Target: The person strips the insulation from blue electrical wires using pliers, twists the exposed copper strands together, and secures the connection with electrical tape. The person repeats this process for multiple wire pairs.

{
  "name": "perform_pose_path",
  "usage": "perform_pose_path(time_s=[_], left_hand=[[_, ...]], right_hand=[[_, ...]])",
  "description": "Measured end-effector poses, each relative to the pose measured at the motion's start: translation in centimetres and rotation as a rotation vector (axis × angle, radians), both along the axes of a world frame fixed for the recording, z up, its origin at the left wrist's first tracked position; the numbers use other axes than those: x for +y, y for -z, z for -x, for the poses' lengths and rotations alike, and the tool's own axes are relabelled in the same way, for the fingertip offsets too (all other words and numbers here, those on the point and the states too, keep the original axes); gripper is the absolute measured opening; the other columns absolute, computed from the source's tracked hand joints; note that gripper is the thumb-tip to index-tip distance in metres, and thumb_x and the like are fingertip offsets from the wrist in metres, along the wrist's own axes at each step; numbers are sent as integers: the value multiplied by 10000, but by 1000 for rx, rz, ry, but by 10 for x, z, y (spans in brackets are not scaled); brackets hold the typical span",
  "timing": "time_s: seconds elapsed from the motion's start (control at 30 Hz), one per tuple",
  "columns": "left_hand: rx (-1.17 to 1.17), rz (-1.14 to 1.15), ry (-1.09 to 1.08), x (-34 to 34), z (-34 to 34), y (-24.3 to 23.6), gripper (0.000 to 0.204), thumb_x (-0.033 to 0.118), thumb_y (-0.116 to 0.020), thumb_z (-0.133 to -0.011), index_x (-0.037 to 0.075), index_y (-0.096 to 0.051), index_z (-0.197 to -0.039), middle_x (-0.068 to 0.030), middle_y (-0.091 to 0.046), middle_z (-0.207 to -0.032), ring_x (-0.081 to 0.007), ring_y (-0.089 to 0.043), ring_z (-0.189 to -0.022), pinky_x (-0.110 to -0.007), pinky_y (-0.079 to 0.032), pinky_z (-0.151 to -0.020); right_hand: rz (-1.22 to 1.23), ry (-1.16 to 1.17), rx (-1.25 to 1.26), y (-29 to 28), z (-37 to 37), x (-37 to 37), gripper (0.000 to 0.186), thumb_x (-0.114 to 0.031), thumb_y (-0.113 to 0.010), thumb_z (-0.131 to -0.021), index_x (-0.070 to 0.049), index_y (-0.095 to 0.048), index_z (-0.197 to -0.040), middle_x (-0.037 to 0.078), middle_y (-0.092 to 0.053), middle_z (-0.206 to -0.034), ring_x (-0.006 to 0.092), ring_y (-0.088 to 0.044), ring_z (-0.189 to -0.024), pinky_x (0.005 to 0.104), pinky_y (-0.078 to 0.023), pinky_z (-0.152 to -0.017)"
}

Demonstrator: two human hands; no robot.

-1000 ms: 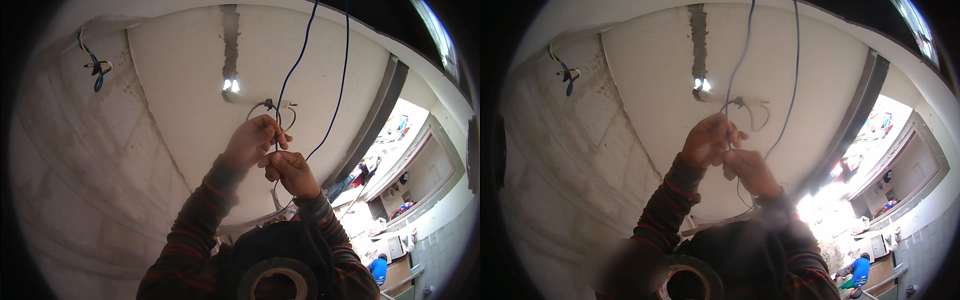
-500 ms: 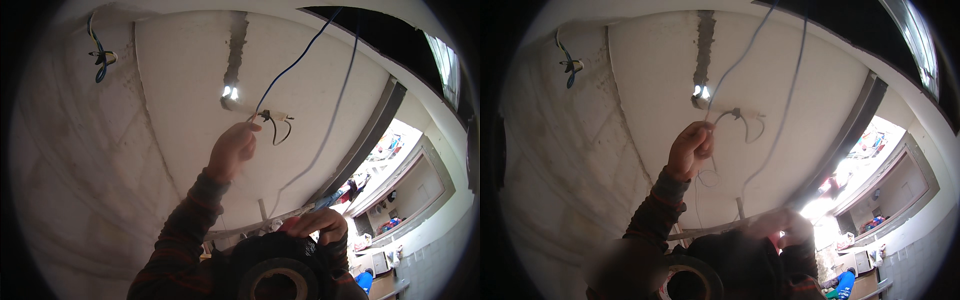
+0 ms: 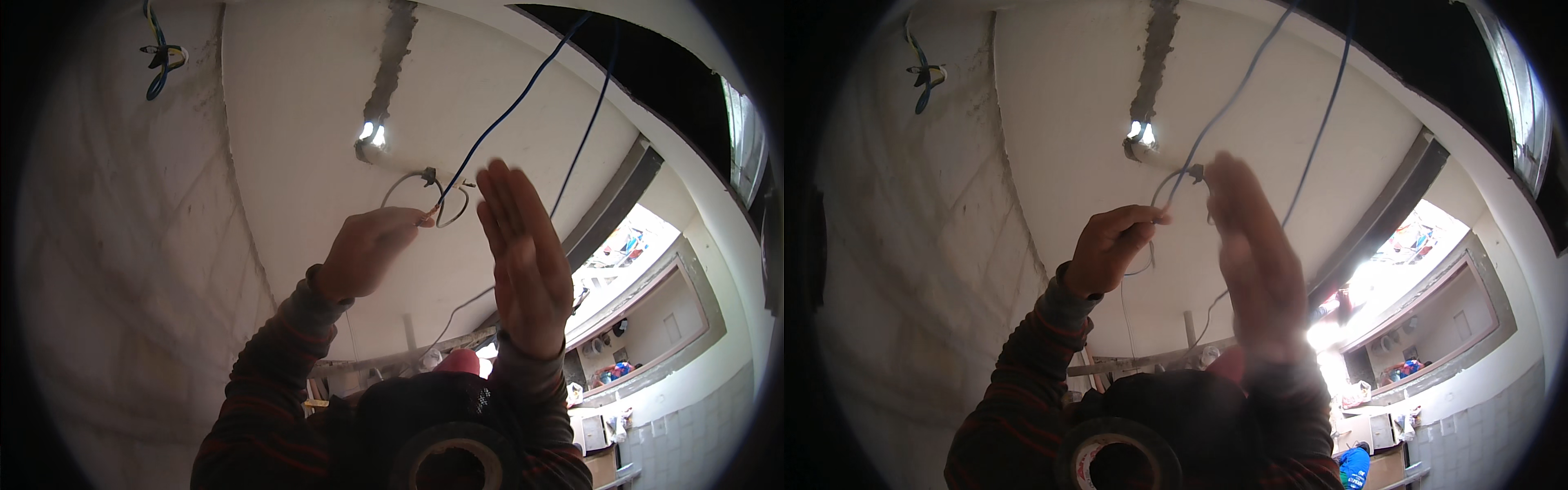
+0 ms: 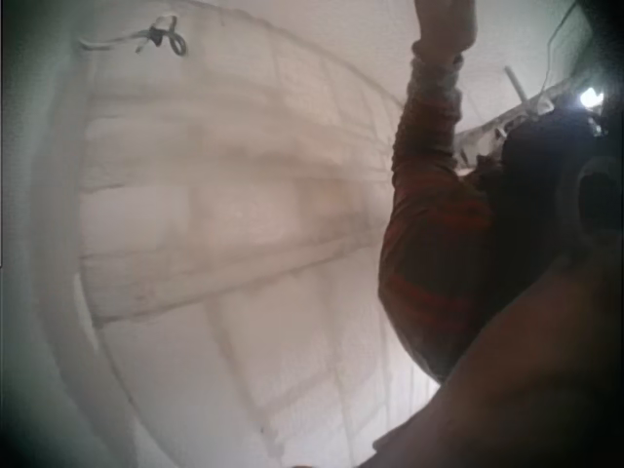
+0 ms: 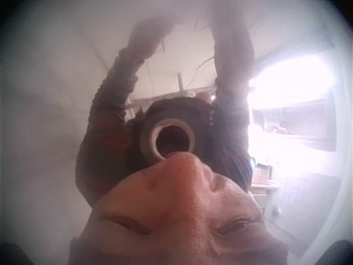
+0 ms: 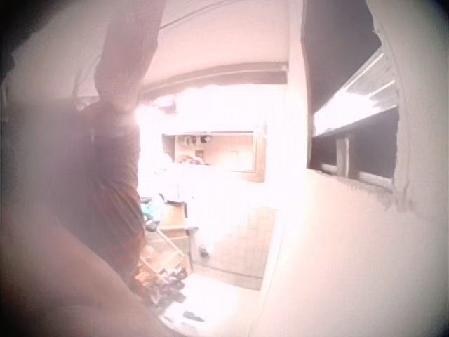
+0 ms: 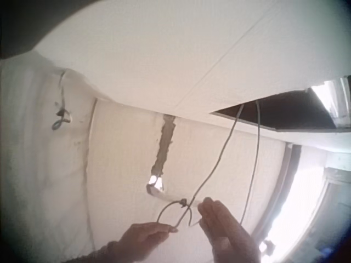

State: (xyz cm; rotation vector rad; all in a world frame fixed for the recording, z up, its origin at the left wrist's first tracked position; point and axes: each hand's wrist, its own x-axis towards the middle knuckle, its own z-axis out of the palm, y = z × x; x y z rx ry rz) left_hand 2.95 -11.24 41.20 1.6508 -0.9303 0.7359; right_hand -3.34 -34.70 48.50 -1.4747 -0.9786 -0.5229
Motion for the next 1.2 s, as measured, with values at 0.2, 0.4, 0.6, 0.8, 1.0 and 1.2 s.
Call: perform_pose_path(time_s=[0.2,0.4,0.6,0.8,1.0,1.2], left_hand=[[-103,44,-58,1,19,3,244,59,-593,-1115,-15,-750,-1286,-112,-801,-1063,-118,-631,-746,-302,-530,-712],[-104,48,-80,7,33,3,243,34,-581,-1108,-25,-753,-1269,-131,-787,-994,-134,-646,-719,-307,-525,-676],[-22,83,-79,9,41,5,244,22,-583,-1099,-28,-752,-1267,-140,-786,-977,-153,-669,-725,-314,-539,-684],[-212,79,-132,9,28,10,246,47,-585,-1123,-33,-742,-1294,-104,-786,-997,-127,-654,-748,-296,-533,-699],[121,149,-46,16,25,6,237,82,-577,-1132,-27,-739,-1268,-97,-768,-982,-116,-624,-735,-299,-525,-684],[323,250,145,9,14,1,263,138,-567,-1152,-8,-733,-1294,-48,-723,-926,-60,-549,-699,-257,-479,-641]], right_hand=[[-229,-332,429,-54,-45,49,392,-336,-489,-1226,6,-610,-1374,0,-571,-866,128,-555,-750,321,-504,-744],[-275,-295,460,-56,-40,62,292,-336,-513,-1218,-68,-624,-1179,-43,-349,-791,100,-318,-670,300,-350,-626],[-224,-415,435,-54,-42,55,290,-331,-511,-1219,-70,-614,-1147,-48,-315,-787,99,-279,-665,295,-309,-603],[-159,-318,346,-51,-40,50,422,-337,-543,-1202,32,-634,-1384,77,-707,-999,212,-733,-887,353,-633,-837],[54,69,-1,-49,47,3,796,-459,-761,-1058,86,-523,-1587,344,-631,-1500,450,-704,-1325,532,-600,-1091],[67,137,-312,-41,63,-18,500,-304,-921,-900,59,-787,-1217,242,-791,-1164,351,-762,-1057,426,-610,-895]])
